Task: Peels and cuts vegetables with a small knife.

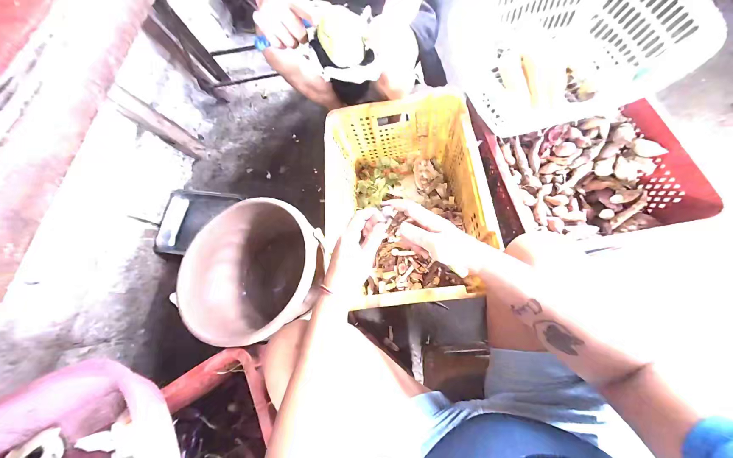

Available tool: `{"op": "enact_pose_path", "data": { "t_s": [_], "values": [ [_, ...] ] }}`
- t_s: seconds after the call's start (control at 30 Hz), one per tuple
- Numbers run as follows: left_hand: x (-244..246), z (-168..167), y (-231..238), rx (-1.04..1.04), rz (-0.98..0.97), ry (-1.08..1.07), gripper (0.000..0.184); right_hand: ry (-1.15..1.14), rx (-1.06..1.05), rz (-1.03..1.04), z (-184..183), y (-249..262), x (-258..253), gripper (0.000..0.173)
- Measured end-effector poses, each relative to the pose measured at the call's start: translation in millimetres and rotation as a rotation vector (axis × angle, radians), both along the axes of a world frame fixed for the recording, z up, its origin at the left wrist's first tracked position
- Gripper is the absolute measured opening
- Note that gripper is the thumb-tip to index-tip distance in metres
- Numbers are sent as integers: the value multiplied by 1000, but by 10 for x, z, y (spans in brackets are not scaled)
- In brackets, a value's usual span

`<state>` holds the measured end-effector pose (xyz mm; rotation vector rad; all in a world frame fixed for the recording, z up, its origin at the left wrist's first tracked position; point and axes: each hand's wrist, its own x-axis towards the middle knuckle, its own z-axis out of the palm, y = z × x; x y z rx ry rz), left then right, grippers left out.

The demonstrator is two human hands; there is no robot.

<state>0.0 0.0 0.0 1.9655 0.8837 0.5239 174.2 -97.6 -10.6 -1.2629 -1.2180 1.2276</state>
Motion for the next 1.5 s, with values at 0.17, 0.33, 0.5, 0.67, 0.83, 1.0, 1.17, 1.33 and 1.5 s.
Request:
{"op": "enact_pose_path", "data": {
  "t_s": [0.17, 0.33, 0.5, 0.67, 0.83, 1.0, 1.17, 1.33, 1.5],
  "values": [
    [33, -48, 10, 94, -121, -141, 24, 98, 42, 32, -23, -33, 72, 43],
    [63, -112, 33, 171, -184, -200, 23, 154, 115, 11, -108, -52, 73, 36],
    [86, -171, 14, 222, -187, -221, 24, 114, 133, -42, -121, -63, 56, 30],
    [93, -178, 3, 201, -205, -193, 24, 123, 154, -47, -169, -52, 56, 26],
    [99, -194, -12, 201, -216, -207, 22, 134, 157, -51, -190, -34, 59, 21],
    [90, -207, 9, 170, -219, -244, 23, 189, 155, -43, -166, 11, 38, 13],
    [45, -191, 95, 150, -164, -354, 23, 542, 34, -108, -102, 29, 18, 21],
    [-2, -180, 134, 111, -103, -475, 28, 318, -96, -179, -96, 63, 64, 47],
    [55, -151, 64, -161, 93, -642, 29, 356, -136, -156, -89, 97, 24, 48]
  ]
}}
